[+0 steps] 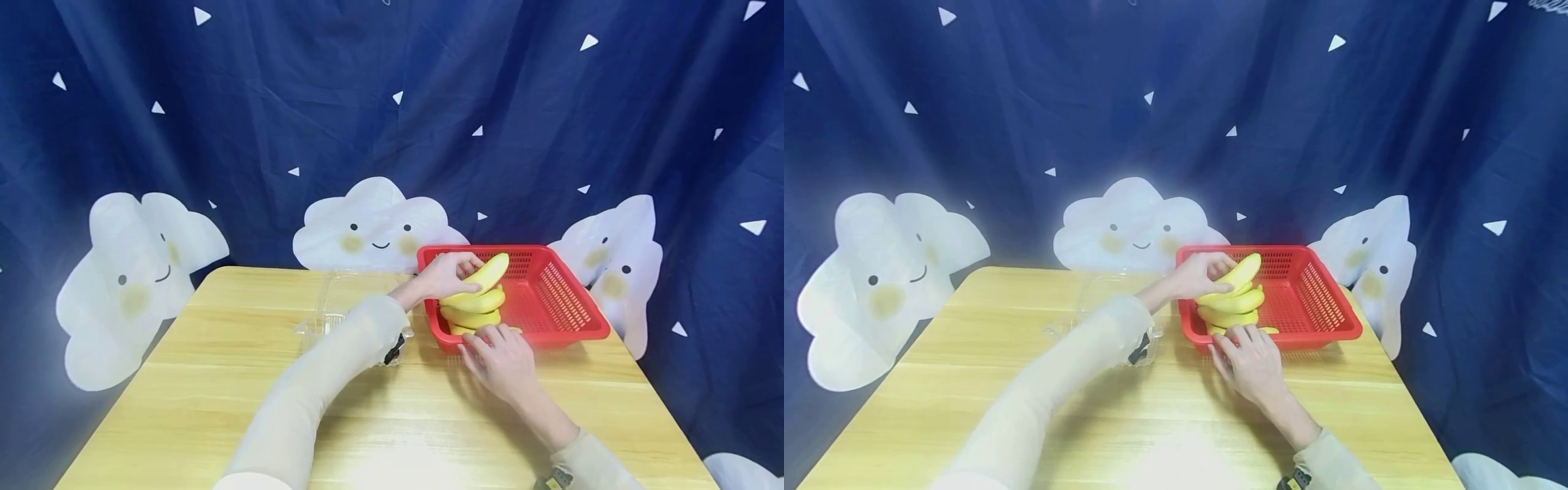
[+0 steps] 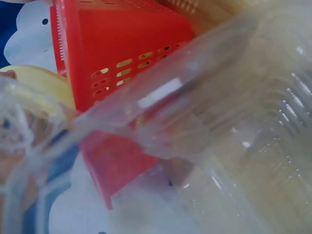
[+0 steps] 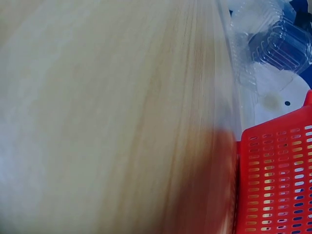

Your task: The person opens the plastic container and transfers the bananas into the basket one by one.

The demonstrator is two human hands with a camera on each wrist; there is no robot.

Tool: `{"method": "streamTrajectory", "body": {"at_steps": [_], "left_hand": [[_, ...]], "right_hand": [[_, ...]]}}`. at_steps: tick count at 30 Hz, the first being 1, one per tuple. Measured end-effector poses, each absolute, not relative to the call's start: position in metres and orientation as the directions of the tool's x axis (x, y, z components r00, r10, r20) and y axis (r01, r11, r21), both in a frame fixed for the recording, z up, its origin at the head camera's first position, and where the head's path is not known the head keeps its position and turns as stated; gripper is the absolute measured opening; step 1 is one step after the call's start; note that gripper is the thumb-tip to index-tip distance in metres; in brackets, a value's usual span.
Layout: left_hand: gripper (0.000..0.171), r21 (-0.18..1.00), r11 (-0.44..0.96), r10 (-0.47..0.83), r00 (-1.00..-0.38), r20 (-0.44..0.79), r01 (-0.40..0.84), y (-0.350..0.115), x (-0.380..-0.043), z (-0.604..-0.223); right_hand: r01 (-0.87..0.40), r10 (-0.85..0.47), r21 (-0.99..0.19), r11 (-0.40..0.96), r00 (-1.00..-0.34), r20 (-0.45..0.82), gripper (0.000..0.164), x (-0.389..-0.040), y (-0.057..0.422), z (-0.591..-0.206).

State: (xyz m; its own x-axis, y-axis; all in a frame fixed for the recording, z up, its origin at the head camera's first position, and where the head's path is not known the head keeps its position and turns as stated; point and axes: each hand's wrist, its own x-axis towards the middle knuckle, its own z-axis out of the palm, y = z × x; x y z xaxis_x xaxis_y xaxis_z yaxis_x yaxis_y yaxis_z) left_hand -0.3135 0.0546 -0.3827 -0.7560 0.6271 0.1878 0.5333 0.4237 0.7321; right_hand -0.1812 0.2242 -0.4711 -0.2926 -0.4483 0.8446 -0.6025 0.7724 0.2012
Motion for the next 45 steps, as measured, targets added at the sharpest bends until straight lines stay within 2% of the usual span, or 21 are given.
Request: {"method": "streamTrajectory", "body": {"at_steps": [20,45], "left_hand": [[0.038,0.685,0.484,0.658,-0.743,0.126,0.544,0.065,-0.314,-0.406],[0.034,0.673,0.484,0.65,-0.745,0.151,0.559,0.051,-0.312,-0.388]], "right_hand": [[-0.597,-0.453,0.204,0.776,-0.301,0.839,0.032,-0.181,0.226,-0.473],[-0.607,-0.453,0.198,0.77,-0.302,0.839,0.033,-0.181,0.225,-0.47]]}}
